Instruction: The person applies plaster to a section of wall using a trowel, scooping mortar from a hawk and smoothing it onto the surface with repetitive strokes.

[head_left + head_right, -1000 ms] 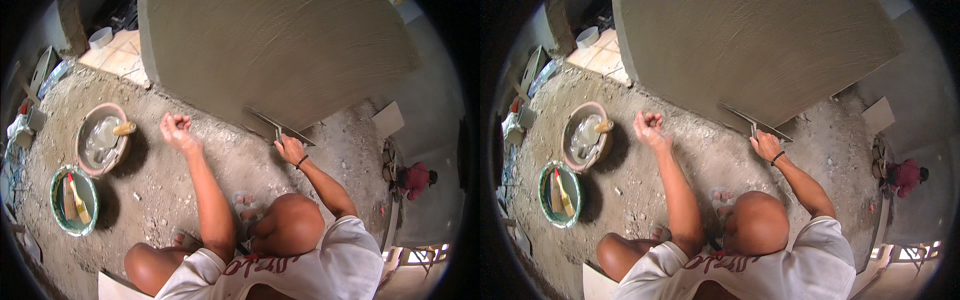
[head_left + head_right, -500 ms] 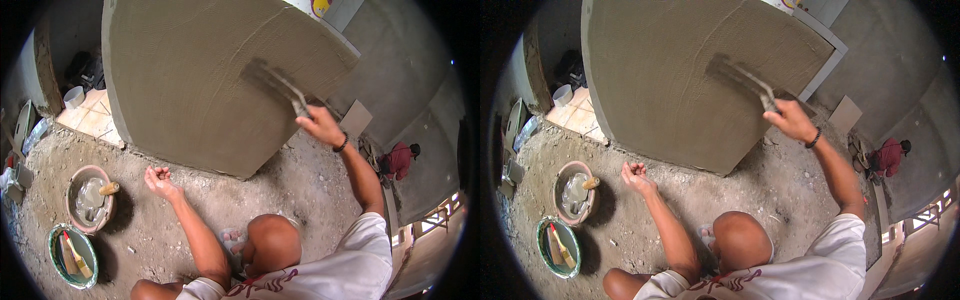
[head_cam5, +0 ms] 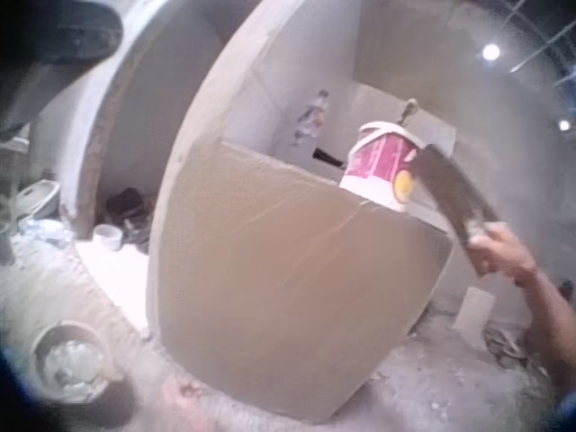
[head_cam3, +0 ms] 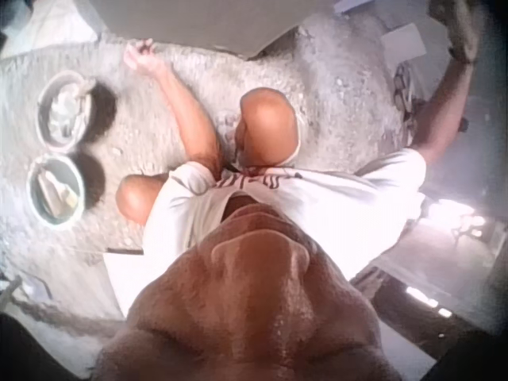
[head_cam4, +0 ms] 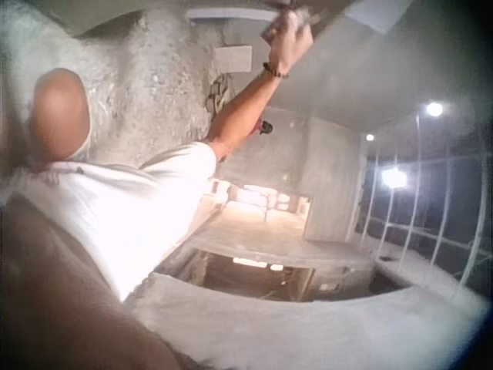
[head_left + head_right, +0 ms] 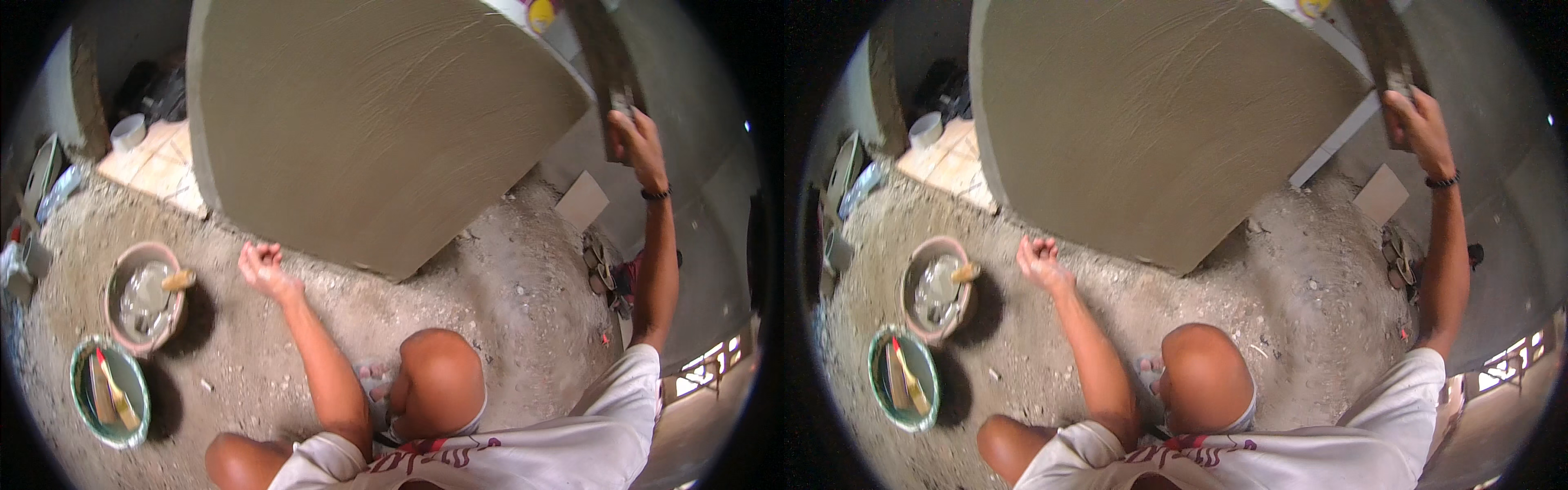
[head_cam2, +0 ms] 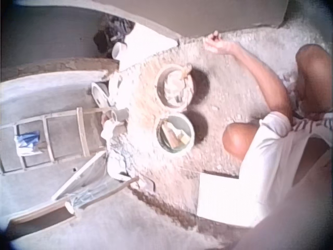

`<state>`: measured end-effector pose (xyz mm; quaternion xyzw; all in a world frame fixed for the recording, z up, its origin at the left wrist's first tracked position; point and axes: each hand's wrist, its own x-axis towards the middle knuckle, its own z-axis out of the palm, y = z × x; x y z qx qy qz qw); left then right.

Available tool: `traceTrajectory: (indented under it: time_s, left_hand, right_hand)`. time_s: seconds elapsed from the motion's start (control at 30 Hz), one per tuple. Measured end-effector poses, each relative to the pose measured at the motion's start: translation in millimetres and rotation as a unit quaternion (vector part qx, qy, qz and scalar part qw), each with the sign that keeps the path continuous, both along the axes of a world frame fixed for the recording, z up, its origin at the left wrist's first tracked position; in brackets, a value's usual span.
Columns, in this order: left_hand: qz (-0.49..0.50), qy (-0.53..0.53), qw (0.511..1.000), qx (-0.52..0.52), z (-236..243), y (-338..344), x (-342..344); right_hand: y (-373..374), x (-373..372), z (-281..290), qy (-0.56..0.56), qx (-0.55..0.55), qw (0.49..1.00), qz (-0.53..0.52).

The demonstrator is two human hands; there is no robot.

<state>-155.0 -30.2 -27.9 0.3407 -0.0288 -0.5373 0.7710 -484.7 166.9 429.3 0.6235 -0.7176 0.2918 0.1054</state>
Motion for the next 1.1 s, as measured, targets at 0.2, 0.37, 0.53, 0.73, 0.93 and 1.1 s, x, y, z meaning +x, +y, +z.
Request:
traceTrajectory:
  time_s: [0.2,0.37,0.53,0.73,0.93,1.1]
  left_hand:
    - [0.006,0.013,1.000,0.005,-5,-4,6]
    - [0.010,0.015,1.000,-0.010,7,8,10]
    - [0.027,0.020,0.999,-0.028,13,13,28]
    - [0.063,-0.025,0.998,-0.004,-3,15,59]
    - [0.055,-0.037,0.998,0.000,-11,15,57]
    - [0.039,-0.035,0.999,-0.011,-8,15,43]
  right_hand:
    - [13,55,-83,0.070,-0.048,0.995,0.055]
    - [6,84,-254,0.159,-0.008,0.979,0.127]
    - [0,90,-431,0.170,0.118,0.974,0.092]
    - [-2,54,-541,0.141,0.252,0.953,0.092]
    - [-24,40,-565,0.127,0.324,0.937,0.036]
    - [-45,36,-543,0.127,0.317,0.940,0.022]
